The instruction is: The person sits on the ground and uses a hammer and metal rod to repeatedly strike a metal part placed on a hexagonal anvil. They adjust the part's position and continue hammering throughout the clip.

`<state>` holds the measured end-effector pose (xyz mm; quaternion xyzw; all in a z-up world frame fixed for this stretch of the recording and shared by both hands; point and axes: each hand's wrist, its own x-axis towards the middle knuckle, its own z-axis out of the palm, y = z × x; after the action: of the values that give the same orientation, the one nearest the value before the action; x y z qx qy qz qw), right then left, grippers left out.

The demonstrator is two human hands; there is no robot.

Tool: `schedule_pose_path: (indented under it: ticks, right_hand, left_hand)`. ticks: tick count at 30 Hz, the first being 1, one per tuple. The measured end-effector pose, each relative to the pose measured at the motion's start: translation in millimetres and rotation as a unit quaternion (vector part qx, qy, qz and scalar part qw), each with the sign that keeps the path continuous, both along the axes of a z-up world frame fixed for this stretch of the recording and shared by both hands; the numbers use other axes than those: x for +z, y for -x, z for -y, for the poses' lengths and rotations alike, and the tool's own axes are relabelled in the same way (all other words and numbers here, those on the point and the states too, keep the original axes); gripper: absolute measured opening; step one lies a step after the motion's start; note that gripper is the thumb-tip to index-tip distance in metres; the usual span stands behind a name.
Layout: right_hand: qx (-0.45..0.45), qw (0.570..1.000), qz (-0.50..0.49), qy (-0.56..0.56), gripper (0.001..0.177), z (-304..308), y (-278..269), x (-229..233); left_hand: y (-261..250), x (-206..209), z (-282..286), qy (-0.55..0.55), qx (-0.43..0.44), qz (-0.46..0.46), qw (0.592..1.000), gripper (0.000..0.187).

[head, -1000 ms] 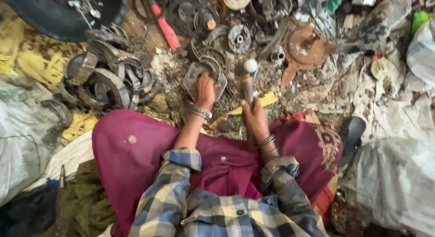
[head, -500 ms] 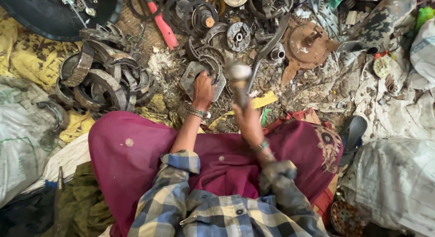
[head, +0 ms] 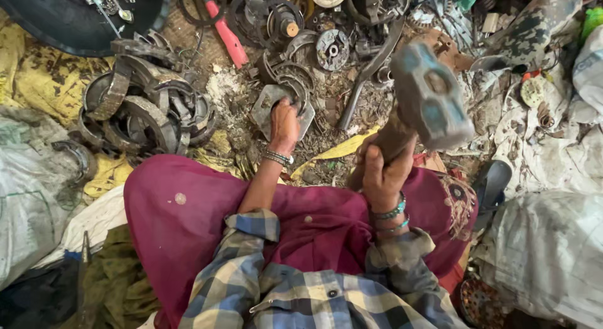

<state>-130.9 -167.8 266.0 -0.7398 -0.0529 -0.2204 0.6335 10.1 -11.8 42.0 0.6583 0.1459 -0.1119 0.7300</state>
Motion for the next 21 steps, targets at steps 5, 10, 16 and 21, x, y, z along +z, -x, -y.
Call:
schedule_pose_path:
  ticks: [5,10,16,21]
  right_hand:
    - [-0.042,0.955,-0.255,0.142,0.035,-19,-15,-85]
    - [-0.054,0.919,-0.332,0.207,0.040,-6,-16,-141]
    - [-0.088,0.930,-0.358,0.000,0.039,17,-17,-139]
    - [-0.146,0.931,-0.267,-0.202,0.033,39,-15,-151]
  left_hand:
    - [-8,-26,-5,-0.411,-0.099,0.300,0.855,0.013]
    - [-15,-28,-4,-0.314,-0.056,0.239,0.917,0.009]
    - [-2,-7,-15,-0.423,-0.114,0.303,0.846,0.032]
    - [1,12,-17,-0.421,-0.113,0.322,0.840,0.046]
